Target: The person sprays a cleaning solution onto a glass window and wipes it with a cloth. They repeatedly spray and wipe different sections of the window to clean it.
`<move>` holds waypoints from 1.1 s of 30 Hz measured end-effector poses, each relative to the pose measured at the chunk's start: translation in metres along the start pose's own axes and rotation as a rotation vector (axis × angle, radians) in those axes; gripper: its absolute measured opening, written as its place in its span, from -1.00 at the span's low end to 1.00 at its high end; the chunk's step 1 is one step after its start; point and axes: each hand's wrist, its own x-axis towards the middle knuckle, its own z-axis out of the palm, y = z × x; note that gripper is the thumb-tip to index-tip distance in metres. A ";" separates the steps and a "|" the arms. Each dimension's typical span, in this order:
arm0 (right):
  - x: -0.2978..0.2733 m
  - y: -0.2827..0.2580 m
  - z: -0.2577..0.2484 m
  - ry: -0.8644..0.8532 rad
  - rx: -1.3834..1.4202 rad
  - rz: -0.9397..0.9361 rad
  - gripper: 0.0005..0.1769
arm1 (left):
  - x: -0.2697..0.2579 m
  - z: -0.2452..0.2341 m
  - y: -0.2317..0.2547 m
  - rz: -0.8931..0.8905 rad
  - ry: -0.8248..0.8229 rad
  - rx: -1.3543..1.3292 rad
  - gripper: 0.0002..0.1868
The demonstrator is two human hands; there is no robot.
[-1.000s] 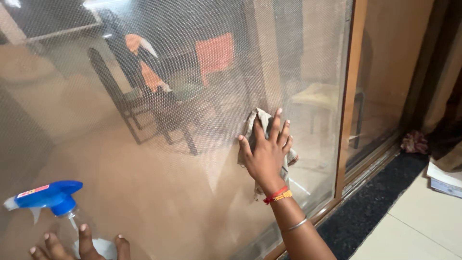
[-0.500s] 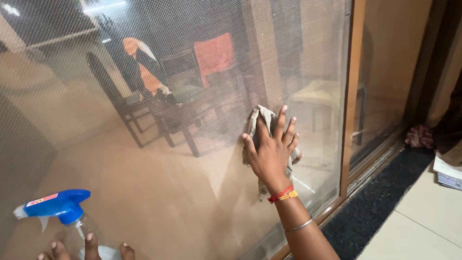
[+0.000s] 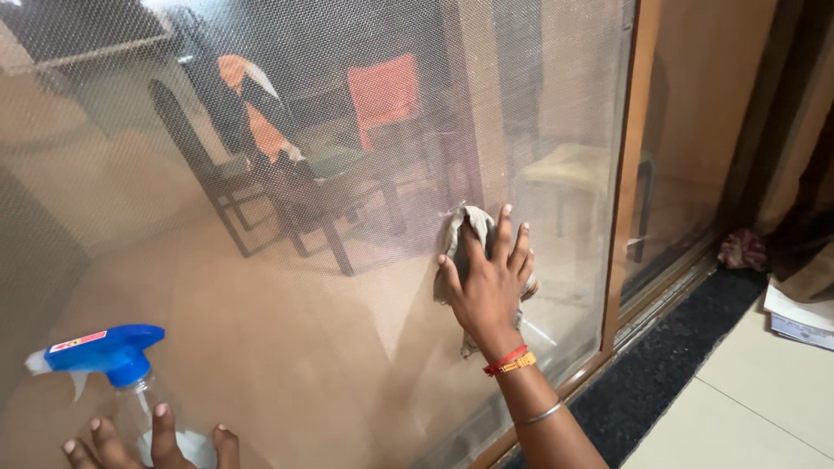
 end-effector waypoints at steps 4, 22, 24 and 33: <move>-0.004 0.002 -0.002 -0.012 0.001 -0.013 -0.34 | -0.005 0.002 -0.007 0.021 -0.046 0.067 0.04; 0.022 0.004 -0.013 0.062 0.146 0.072 -0.37 | -0.007 0.009 -0.008 0.002 -0.005 0.012 -0.03; 0.023 0.004 -0.012 0.076 0.184 0.069 -0.35 | -0.009 0.012 -0.010 -0.004 0.008 -0.003 -0.05; 0.021 0.003 -0.009 0.045 0.223 0.037 -0.35 | -0.010 0.010 -0.011 0.042 -0.015 0.003 -0.02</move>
